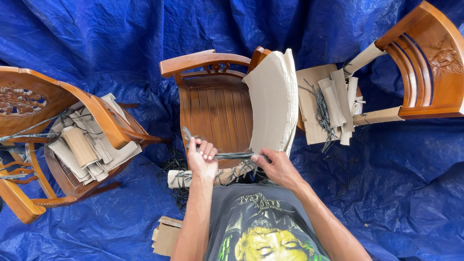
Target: Bundling multiple pieces of protective cardboard together using grey plastic straps.
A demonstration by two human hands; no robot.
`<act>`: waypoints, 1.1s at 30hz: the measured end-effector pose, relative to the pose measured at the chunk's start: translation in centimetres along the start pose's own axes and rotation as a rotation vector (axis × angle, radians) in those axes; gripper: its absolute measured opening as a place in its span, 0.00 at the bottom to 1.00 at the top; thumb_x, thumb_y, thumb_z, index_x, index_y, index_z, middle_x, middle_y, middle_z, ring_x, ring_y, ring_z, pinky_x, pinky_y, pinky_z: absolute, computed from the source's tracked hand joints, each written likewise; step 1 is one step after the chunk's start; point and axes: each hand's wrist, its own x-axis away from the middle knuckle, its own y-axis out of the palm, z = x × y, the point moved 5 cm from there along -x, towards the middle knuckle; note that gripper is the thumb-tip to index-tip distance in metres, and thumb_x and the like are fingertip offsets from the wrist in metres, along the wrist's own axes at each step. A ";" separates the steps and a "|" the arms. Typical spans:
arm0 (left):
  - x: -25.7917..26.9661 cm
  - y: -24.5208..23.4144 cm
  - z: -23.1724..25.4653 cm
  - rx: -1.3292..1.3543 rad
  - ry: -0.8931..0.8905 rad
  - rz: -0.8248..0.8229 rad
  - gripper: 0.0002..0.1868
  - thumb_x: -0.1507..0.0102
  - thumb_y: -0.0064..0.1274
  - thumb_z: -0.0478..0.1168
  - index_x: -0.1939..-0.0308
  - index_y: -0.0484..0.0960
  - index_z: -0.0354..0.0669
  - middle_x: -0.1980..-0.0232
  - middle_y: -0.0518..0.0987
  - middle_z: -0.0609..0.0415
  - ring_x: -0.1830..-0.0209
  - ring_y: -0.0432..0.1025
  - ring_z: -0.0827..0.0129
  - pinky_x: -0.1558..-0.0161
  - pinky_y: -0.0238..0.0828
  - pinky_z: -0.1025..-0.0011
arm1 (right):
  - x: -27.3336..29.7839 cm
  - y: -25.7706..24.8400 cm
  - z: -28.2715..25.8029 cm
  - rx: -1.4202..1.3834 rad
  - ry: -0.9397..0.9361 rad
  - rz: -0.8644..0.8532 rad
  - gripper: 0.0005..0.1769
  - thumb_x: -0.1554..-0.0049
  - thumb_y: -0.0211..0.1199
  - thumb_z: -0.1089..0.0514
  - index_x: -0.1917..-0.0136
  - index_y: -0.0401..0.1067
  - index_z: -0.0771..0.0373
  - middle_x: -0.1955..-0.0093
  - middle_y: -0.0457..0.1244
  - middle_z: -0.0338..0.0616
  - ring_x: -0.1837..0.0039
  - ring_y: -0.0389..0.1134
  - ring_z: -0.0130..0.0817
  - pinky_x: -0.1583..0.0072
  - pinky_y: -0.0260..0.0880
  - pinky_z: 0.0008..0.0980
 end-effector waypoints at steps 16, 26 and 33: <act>-2.0 -8.0 8.1 0.139 0.143 0.095 0.20 0.25 0.36 0.50 0.70 0.67 0.50 0.82 0.56 0.64 0.84 0.51 0.76 0.81 0.52 0.78 | 0.7 -6.8 5.3 -0.280 -0.062 0.369 0.21 0.35 0.60 0.46 0.63 0.71 0.63 0.71 0.56 0.27 0.66 0.50 0.17 0.65 0.49 0.23; -2.5 -9.7 10.4 0.158 0.204 0.172 0.21 0.25 0.35 0.50 0.72 0.67 0.51 0.82 0.57 0.63 0.84 0.52 0.76 0.81 0.53 0.78 | 1.2 -9.6 4.9 -0.555 -0.021 0.469 0.17 0.34 0.59 0.49 0.62 0.69 0.59 0.72 0.54 0.25 0.70 0.48 0.14 0.68 0.44 0.21; -2.9 -11.7 12.3 0.194 0.243 0.190 0.20 0.26 0.37 0.49 0.73 0.67 0.50 0.82 0.58 0.63 0.85 0.53 0.76 0.81 0.54 0.78 | 2.2 -11.4 4.5 -0.894 -0.122 0.526 0.18 0.32 0.57 0.52 0.63 0.65 0.59 0.73 0.51 0.26 0.72 0.44 0.15 0.69 0.42 0.20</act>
